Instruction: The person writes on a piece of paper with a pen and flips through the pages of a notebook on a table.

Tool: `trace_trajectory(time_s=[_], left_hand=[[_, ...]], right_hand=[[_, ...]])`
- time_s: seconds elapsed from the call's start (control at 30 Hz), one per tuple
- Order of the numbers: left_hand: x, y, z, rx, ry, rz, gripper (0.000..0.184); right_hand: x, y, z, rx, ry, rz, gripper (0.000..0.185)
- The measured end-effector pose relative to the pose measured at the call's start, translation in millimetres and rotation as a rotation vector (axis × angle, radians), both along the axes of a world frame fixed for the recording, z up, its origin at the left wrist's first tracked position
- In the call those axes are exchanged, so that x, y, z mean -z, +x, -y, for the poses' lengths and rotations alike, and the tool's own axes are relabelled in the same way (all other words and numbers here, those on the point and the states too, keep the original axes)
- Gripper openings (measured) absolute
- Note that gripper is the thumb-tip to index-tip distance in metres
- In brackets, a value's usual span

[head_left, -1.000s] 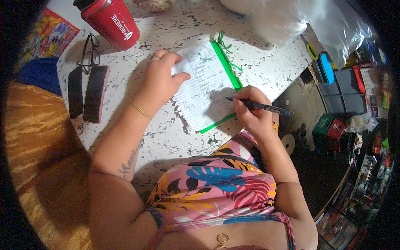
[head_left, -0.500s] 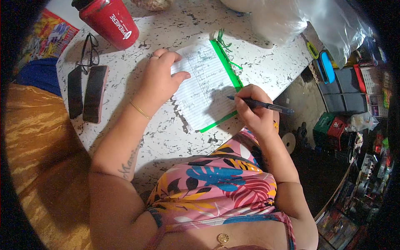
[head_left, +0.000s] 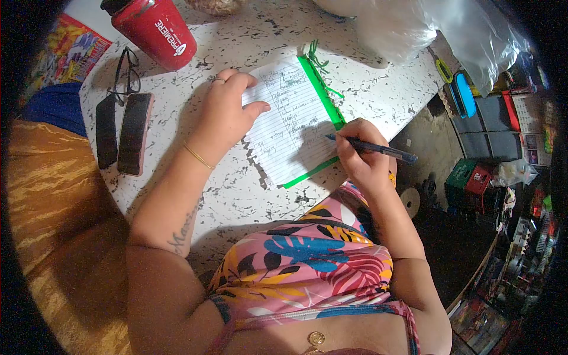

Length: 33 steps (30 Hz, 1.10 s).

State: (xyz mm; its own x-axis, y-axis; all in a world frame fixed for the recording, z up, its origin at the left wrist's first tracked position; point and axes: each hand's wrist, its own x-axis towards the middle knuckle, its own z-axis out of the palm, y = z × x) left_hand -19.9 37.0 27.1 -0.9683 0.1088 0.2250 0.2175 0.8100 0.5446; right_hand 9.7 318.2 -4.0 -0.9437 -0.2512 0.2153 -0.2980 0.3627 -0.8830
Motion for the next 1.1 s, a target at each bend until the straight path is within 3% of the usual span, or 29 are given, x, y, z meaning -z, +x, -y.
trace_trajectory(time_s=[1.1], left_hand=[[4.4,-1.5,1.2,-0.007,-0.004,0.001,0.04]], right_hand=[[-6.5,-1.7,-0.7,-0.003,0.031,-0.036,0.007]])
